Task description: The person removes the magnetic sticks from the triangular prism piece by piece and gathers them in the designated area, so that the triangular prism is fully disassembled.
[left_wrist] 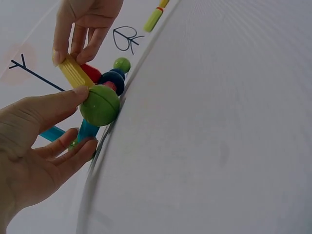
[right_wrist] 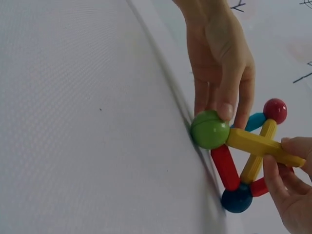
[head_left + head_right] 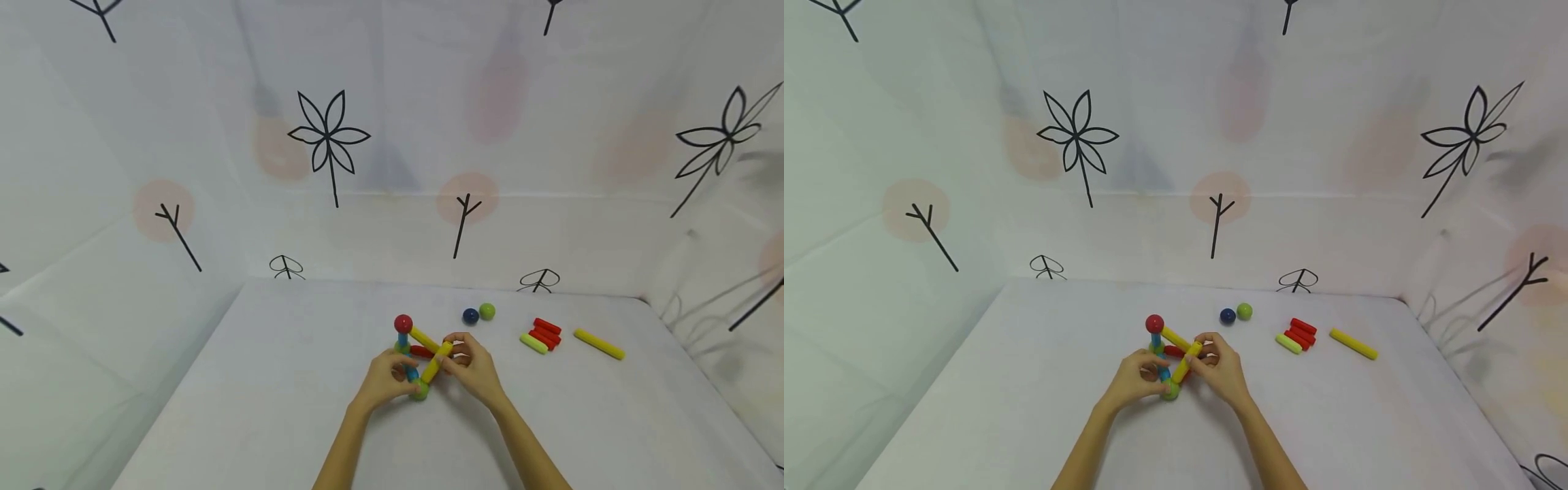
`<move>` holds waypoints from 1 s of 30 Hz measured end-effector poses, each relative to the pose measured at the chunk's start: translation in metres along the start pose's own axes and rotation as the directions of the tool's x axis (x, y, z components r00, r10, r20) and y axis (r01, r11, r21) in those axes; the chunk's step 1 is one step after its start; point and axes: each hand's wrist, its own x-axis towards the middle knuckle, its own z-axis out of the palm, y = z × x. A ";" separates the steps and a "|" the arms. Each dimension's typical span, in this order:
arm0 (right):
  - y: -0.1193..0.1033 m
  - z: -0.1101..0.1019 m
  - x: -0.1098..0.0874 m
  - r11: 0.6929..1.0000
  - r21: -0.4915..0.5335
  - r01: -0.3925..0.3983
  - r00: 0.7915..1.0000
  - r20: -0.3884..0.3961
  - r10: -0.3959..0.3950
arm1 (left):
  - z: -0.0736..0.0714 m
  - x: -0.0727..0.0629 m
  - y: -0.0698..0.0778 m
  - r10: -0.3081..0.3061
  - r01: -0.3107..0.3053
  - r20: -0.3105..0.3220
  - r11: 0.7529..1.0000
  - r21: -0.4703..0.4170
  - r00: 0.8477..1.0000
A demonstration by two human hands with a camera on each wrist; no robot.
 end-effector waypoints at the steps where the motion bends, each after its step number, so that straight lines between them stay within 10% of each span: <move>1: 0.001 0.002 0.000 1.000 -0.009 0.018 1.000 -0.014 -0.018 | 0.001 0.001 0.000 0.002 -0.002 -0.006 1.000 0.011 1.000; 12: 0.032 0.009 0.010 0.998 -0.009 0.069 0.994 -0.080 -0.069 | 0.005 0.003 -0.007 0.010 -0.008 -0.030 0.998 0.057 1.000; 30: 0.039 -0.013 -0.003 0.967 -0.246 0.070 0.992 0.123 -0.040 | 0.005 0.001 -0.012 -0.016 0.016 -0.003 0.999 0.031 1.000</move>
